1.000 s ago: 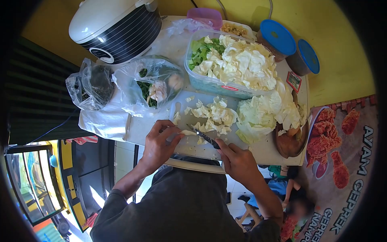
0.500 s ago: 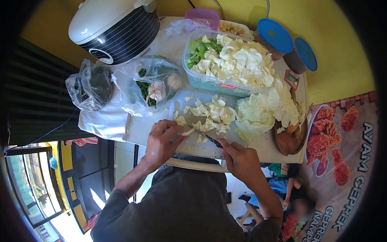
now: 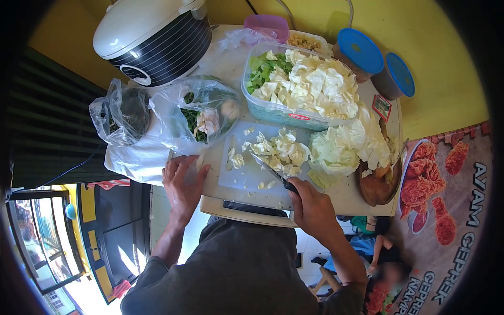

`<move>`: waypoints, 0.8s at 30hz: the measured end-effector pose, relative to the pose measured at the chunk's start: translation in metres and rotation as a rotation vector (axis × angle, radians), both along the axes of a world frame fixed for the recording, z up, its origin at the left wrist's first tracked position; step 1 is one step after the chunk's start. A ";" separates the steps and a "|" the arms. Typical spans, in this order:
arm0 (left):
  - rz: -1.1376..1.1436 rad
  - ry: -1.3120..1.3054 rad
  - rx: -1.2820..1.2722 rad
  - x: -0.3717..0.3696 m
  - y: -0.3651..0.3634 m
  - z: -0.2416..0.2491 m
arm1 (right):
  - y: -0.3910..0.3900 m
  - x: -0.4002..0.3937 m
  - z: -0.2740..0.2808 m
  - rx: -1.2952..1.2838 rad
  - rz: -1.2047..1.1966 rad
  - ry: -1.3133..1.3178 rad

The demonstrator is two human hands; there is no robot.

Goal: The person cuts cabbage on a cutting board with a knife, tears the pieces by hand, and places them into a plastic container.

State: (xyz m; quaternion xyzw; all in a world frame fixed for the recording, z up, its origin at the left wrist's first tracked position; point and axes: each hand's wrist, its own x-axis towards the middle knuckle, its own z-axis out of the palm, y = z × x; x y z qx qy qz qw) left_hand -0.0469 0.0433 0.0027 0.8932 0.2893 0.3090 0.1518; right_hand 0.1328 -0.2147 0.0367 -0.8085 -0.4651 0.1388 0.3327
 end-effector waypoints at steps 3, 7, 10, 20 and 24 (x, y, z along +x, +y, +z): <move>-0.198 -0.035 0.002 0.012 -0.013 0.012 | 0.008 -0.002 0.001 0.038 -0.002 0.010; -0.251 0.069 0.019 0.040 -0.019 0.008 | 0.016 -0.001 -0.002 0.127 -0.028 -0.015; -0.261 0.028 0.013 0.045 -0.018 0.008 | 0.019 -0.006 0.007 0.086 -0.138 0.102; -0.554 -0.120 -0.863 0.062 -0.035 0.033 | 0.060 -0.006 0.020 0.273 -0.127 0.395; -0.615 -0.259 -1.040 0.070 -0.029 0.040 | 0.066 0.010 0.023 0.373 -0.097 0.426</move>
